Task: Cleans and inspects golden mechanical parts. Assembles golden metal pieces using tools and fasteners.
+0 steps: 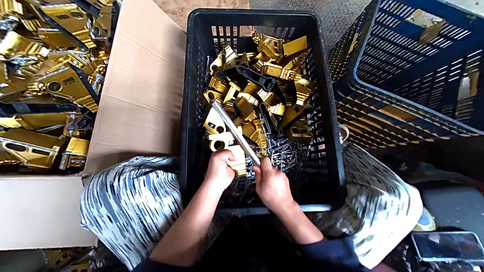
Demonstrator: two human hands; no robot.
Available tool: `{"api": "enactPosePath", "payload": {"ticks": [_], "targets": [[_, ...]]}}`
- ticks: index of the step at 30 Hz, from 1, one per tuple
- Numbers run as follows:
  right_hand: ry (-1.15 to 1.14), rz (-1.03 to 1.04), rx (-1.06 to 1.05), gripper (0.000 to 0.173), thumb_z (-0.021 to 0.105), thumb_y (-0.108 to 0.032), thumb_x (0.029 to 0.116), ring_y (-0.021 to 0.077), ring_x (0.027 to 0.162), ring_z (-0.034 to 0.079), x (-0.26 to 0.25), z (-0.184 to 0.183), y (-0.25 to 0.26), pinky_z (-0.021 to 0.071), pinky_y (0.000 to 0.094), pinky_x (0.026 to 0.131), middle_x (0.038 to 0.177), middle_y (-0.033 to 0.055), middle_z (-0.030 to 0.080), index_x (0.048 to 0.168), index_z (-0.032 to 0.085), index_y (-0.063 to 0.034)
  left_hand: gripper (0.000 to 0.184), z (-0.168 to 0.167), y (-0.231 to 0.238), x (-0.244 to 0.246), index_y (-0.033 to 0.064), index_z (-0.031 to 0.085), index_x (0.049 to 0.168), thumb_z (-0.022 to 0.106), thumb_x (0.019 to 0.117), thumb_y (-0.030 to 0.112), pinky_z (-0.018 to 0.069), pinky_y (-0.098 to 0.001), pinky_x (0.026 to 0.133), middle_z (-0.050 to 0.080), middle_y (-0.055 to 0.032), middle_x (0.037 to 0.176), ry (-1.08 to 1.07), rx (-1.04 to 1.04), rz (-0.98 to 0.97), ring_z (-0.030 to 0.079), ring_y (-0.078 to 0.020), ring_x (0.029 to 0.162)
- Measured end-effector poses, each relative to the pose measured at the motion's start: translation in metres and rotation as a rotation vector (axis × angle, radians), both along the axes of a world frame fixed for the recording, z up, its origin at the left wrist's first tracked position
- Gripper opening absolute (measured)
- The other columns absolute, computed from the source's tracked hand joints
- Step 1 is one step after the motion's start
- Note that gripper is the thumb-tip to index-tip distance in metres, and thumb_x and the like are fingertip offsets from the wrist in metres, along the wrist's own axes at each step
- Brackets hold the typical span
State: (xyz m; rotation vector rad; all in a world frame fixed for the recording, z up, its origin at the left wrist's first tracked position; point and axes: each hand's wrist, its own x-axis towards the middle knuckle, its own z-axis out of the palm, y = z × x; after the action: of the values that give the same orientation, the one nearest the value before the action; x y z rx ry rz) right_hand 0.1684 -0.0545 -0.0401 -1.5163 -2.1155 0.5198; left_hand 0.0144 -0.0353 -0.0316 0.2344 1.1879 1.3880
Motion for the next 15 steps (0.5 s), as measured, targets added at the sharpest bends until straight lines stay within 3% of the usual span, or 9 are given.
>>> {"api": "enactPosePath", "payload": {"ticks": [4, 5, 7, 8, 11, 13, 14, 15], "targets": [[0.210, 0.018, 0.260, 0.035, 0.035, -0.028, 0.1088, 0.0105, 0.051, 0.052, 0.001, 0.016, -0.001, 0.0476, 0.0260, 0.049, 0.064, 0.0027, 0.052, 0.100, 0.055, 0.0000, 0.041, 0.000, 0.001, -0.003, 0.0028, 0.059, 0.112, 0.044, 0.0755, -0.009, 0.0592, -0.0385, 0.078, 0.071, -0.0126, 0.108, -0.008, 0.027, -0.010, 0.070, -0.0204, 0.093], [0.168, 0.008, 0.252, 0.033, 0.037, -0.027, 0.1077, 0.0122, 0.051, 0.053, 0.001, 0.014, 0.000, 0.0482, 0.0276, 0.048, 0.063, 0.0030, 0.052, 0.097, 0.055, -0.0009, 0.043, -0.001, -0.001, -0.004, 0.0032, 0.058, 0.114, 0.045, 0.0744, -0.007, 0.0589, -0.0389, 0.080, 0.070, -0.0128, 0.111, -0.017, 0.060, -0.030, 0.070, -0.0208, 0.096], [0.022, -0.025, 0.012, 0.030, 0.047, -0.027, 0.1054, 0.0249, 0.053, 0.064, 0.001, 0.005, 0.003, 0.0527, 0.0428, 0.049, 0.062, 0.0077, 0.060, 0.099, 0.062, -0.0011, 0.048, -0.002, -0.001, -0.006, 0.0036, 0.058, 0.119, 0.046, 0.0735, -0.005, 0.0589, -0.0404, 0.076, 0.069, -0.0143, 0.113, -0.025, 0.091, -0.044, 0.070, -0.0226, 0.093], [-0.010, -0.040, -0.066, 0.031, 0.047, -0.028, 0.1059, 0.0268, 0.055, 0.066, 0.003, 0.002, 0.003, 0.0533, 0.0450, 0.051, 0.063, 0.0079, 0.061, 0.101, 0.063, -0.0022, 0.052, -0.003, -0.001, -0.009, 0.0043, 0.057, 0.122, 0.046, 0.0726, -0.005, 0.0585, -0.0388, 0.074, 0.067, -0.0137, 0.117, -0.021, 0.096, -0.058, 0.069, -0.0217, 0.092], [0.123, -0.036, 0.113, 0.032, 0.043, -0.026, 0.1062, 0.0159, 0.048, 0.056, 0.005, 0.010, 0.008, 0.0483, 0.0340, 0.046, 0.059, 0.0029, 0.054, 0.100, 0.060, 0.0002, 0.055, -0.002, 0.004, -0.009, 0.0053, 0.057, 0.125, 0.045, 0.0727, -0.006, 0.0589, -0.0371, 0.077, 0.065, -0.0126, 0.127, -0.023, 0.103, -0.041, 0.069, -0.0202, 0.100], [0.194, -0.034, 0.152, 0.033, 0.039, -0.028, 0.1082, 0.0113, 0.050, 0.051, 0.004, 0.016, 0.009, 0.0460, 0.0288, 0.047, 0.061, 0.0005, 0.051, 0.104, 0.057, -0.0005, 0.037, 0.001, 0.001, -0.006, 0.0109, 0.060, 0.121, 0.046, 0.0870, 0.010, 0.0592, -0.0346, 0.078, 0.067, -0.0092, 0.124, -0.029, 0.090, -0.034, 0.069, -0.0181, 0.101], [0.198, -0.028, 0.141, 0.031, 0.040, -0.027, 0.1078, 0.0117, 0.051, 0.051, 0.003, 0.014, 0.012, 0.0463, 0.0292, 0.048, 0.062, 0.0007, 0.051, 0.105, 0.056, -0.0008, 0.031, 0.003, 0.004, -0.006, 0.0139, 0.061, 0.121, 0.047, 0.0958, 0.025, 0.0602, -0.0326, 0.072, 0.069, -0.0085, 0.120, -0.031, 0.089, -0.022, 0.071, -0.0173, 0.095], [0.186, -0.019, 0.107, 0.029, 0.042, -0.026, 0.1070, 0.0134, 0.052, 0.053, 0.004, 0.010, 0.012, 0.0478, 0.0312, 0.049, 0.063, 0.0015, 0.053, 0.106, 0.057, -0.0005, 0.037, 0.003, 0.005, -0.007, 0.0164, 0.059, 0.124, 0.048, 0.1000, 0.042, 0.0594, -0.0312, 0.066, 0.070, -0.0083, 0.119, -0.033, 0.073, -0.016, 0.071, -0.0170, 0.090]]}}
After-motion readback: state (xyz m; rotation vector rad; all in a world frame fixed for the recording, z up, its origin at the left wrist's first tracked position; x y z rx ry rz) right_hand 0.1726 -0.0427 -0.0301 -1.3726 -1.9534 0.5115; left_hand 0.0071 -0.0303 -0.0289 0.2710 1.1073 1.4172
